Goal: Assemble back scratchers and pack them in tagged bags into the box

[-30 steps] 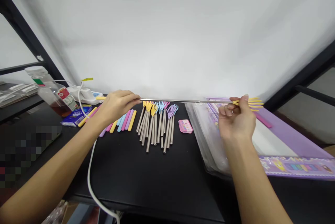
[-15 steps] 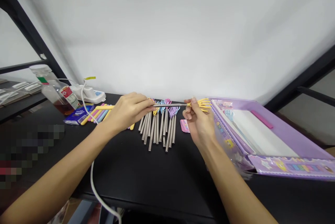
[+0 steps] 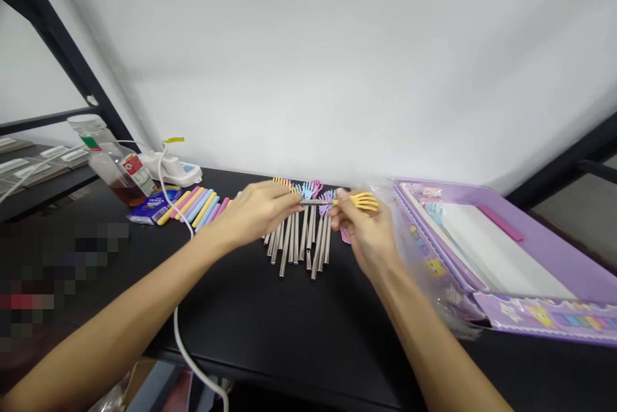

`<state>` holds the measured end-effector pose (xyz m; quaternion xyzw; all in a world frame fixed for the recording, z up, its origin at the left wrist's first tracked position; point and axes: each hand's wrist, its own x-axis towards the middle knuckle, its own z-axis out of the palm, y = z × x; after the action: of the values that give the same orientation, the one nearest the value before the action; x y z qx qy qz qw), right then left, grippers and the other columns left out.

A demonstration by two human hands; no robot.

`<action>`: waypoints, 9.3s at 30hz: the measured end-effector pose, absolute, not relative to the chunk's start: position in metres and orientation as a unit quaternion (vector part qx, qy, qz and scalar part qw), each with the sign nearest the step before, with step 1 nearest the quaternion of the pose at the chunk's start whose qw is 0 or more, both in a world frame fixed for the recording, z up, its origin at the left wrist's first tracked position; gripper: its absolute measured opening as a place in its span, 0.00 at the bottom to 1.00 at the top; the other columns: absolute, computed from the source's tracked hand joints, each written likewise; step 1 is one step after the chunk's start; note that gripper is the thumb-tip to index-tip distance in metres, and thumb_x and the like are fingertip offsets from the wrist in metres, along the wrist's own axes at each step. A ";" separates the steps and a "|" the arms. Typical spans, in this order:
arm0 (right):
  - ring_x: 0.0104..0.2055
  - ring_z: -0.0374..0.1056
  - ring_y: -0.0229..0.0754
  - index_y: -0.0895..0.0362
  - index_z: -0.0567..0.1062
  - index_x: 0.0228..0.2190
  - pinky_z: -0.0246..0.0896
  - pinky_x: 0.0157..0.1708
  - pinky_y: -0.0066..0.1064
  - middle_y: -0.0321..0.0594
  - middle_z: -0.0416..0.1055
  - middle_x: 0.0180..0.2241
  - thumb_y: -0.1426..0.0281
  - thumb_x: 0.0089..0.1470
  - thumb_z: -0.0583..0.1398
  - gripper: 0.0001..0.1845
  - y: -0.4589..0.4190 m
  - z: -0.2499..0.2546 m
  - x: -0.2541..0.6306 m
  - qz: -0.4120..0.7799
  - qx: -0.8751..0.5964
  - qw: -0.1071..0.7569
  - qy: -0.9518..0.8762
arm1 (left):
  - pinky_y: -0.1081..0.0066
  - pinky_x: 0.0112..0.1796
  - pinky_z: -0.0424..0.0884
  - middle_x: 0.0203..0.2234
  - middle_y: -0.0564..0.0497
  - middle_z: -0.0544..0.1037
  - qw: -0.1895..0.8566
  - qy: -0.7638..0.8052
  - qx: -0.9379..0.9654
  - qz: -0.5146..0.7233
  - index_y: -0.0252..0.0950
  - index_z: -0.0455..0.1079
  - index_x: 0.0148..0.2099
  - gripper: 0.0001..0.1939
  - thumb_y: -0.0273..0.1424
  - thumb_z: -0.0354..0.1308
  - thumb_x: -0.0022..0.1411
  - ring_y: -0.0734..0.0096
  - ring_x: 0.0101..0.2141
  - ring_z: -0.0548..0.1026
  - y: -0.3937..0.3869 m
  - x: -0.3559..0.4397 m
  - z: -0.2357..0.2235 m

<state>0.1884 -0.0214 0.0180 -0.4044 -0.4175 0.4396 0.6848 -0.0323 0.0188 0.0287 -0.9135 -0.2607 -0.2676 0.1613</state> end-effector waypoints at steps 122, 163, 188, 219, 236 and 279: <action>0.26 0.62 0.33 0.54 0.69 0.47 0.60 0.27 0.29 0.42 0.78 0.36 0.57 0.57 0.66 0.22 -0.044 0.036 0.209 0.481 -0.475 0.389 -0.626 | 0.57 0.56 0.71 0.46 0.42 0.81 -0.543 -0.328 -0.507 -0.583 0.33 0.78 0.43 0.16 0.32 0.73 0.51 0.57 0.49 0.79 0.015 -0.006 0.000; 0.48 0.77 0.58 0.47 0.84 0.45 0.72 0.51 0.49 0.41 0.81 0.47 0.58 0.56 0.65 0.16 -0.046 0.040 0.256 0.275 -0.561 0.201 -0.754 | 0.59 0.48 0.80 0.39 0.42 0.83 -0.457 -0.361 -0.473 -0.661 0.32 0.75 0.47 0.17 0.34 0.69 0.57 0.57 0.46 0.81 0.033 -0.018 -0.003; 0.44 0.77 0.50 0.52 0.81 0.51 0.74 0.42 0.40 0.44 0.82 0.42 0.55 0.58 0.64 0.23 -0.042 0.041 0.247 0.374 -0.531 0.267 -0.712 | 0.59 0.41 0.83 0.38 0.47 0.80 -0.500 -0.364 -0.519 -0.589 0.41 0.68 0.58 0.30 0.38 0.70 0.56 0.58 0.44 0.80 0.013 -0.007 0.002; 0.22 0.52 0.34 0.53 0.63 0.26 0.48 0.22 0.30 0.28 0.57 0.20 0.54 0.41 0.74 0.28 -0.036 0.021 0.206 0.171 -0.533 0.385 -0.734 | 0.58 0.41 0.82 0.38 0.47 0.78 -0.592 -0.250 -0.617 -0.455 0.45 0.64 0.64 0.28 0.37 0.64 0.63 0.61 0.34 0.82 -0.011 0.007 0.000; 0.59 0.63 0.49 0.48 0.83 0.36 0.64 0.52 0.42 0.42 0.65 0.55 0.70 0.57 0.67 0.05 -0.040 0.019 0.206 0.154 -0.312 0.385 -0.854 | 0.62 0.38 0.81 0.37 0.51 0.76 -0.629 -0.209 -0.653 -0.366 0.42 0.59 0.55 0.24 0.33 0.66 0.63 0.66 0.34 0.81 0.006 -0.017 0.011; 0.34 0.75 0.42 0.56 0.78 0.36 0.71 0.38 0.35 0.40 0.79 0.32 0.59 0.52 0.69 0.15 -0.040 0.012 0.194 0.479 -0.431 0.256 -0.720 | 0.61 0.45 0.78 0.38 0.41 0.84 -0.591 -0.287 -0.533 -0.533 0.29 0.70 0.59 0.32 0.36 0.72 0.56 0.60 0.41 0.82 0.014 -0.016 0.025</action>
<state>0.1939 -0.0401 0.0120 -0.4311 -0.7204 0.4793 0.2557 -0.0163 0.0142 0.0250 -0.5327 -0.2873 -0.5332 -0.5911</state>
